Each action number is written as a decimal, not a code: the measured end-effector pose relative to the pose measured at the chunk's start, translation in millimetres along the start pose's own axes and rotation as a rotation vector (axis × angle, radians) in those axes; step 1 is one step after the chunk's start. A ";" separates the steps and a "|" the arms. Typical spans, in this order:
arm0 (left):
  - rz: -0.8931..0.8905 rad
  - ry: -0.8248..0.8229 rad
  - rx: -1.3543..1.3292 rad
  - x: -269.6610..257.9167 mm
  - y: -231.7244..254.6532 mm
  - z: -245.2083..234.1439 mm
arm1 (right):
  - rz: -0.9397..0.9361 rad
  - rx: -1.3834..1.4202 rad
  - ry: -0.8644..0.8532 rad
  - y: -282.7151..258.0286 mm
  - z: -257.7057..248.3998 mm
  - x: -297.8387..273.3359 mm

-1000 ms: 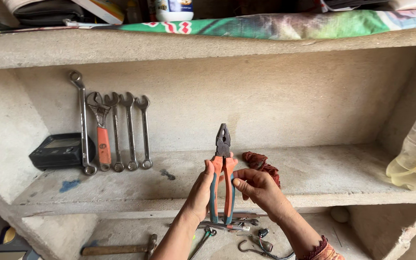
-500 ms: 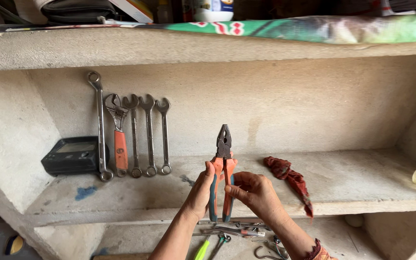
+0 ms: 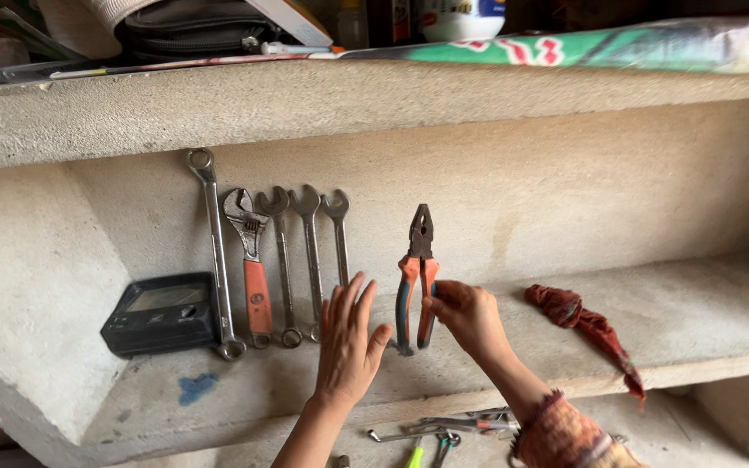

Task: The person wipes a pair of pliers with a cloth, sets them upright on the shelf, and then cleans a hammer with the cloth.

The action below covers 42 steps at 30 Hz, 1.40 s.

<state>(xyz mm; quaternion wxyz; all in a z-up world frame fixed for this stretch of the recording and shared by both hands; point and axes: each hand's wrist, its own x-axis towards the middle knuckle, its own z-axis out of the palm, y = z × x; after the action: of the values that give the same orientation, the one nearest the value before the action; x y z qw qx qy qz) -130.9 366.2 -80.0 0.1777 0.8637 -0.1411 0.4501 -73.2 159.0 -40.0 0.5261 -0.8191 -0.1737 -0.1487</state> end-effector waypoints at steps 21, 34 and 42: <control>-0.246 0.157 -0.163 -20.3 -43.5 2.2 | -0.104 -0.152 0.105 15.3 96.7 48.2; -0.269 0.082 -0.230 -20.2 -45.5 3.4 | -0.124 -0.197 0.089 28.9 102.0 64.1; -0.276 0.078 -0.252 -19.1 -47.8 6.8 | -0.021 -0.174 0.047 30.6 105.1 67.2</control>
<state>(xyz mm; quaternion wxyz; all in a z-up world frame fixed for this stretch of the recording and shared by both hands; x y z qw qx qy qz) -117.3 407.8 -108.0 0.3496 0.8277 -0.0697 0.4334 6.9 251.8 -78.4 0.4553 -0.8560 -0.1565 -0.1881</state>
